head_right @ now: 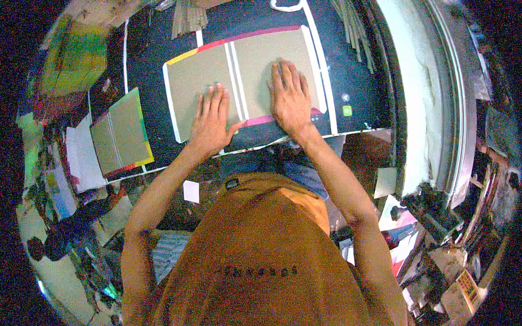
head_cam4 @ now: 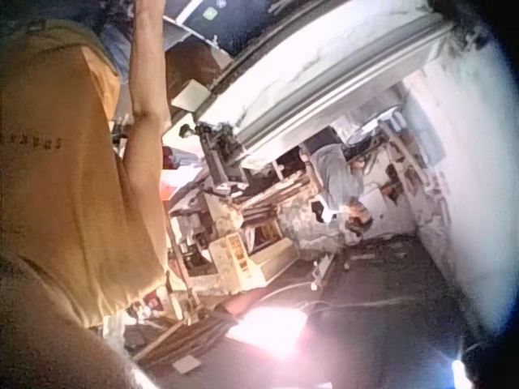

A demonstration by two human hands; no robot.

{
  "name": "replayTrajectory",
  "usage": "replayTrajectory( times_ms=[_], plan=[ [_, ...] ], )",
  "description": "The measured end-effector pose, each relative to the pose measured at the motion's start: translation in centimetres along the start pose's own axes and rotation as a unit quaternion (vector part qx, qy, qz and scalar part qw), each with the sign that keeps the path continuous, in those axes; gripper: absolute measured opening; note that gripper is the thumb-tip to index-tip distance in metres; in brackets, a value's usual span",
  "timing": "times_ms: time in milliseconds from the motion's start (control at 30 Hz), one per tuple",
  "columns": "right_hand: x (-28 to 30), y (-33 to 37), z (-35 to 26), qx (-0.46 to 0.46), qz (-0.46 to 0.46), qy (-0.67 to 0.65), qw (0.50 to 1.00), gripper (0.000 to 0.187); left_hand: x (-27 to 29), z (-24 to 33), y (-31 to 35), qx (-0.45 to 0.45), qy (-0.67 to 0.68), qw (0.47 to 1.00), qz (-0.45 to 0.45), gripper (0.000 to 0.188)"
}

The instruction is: The person assembles folders by hand and using a machine. The person places cardboard inserts onto a white sheet, folds the edges of the sheet over the cardboard, and then feeds a colorful folder cover through a roller machine to apply adhesive before attaching it to the cardboard base.

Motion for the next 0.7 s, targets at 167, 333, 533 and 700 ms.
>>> replayTrajectory(
  times_ms=[167, 333, 533, 700],
  plan=[
    [-2.5, 0.9, -4.5, -0.006, -0.061, -0.003, 0.998, 0.068, -0.1, -0.4, -1.1, 0.005, -0.002, 0.999, 0.041, 0.055],
    [-3.5, -0.9, -4.4, 0.006, -0.072, -0.002, 0.997, 0.072, 0.9, -1.4, -0.7, -0.014, 0.058, 0.993, 0.104, 0.039],
    [-1.0, 0.0, 1.9, -0.016, -0.07, 0.026, 0.997, 0.077, 2.6, -7.0, 1.5, 0.014, 0.046, 0.993, 0.104, 0.034],
    [-1.1, -3.9, 3.5, -0.092, -0.193, 0.033, 0.976, 0.058, 5.5, 0.6, -2.8, 0.047, 0.146, 0.971, 0.186, 0.046]
  ],
)
Point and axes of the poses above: each hand's wrist, its own y-axis away from the middle knuckle, its own x-axis out of the back of the hand, z = x × y, the point moved 10 cm from there along -y, towards the middle knuckle, and after that the axes turned 2 degrees about x, right-handed, at the moved point
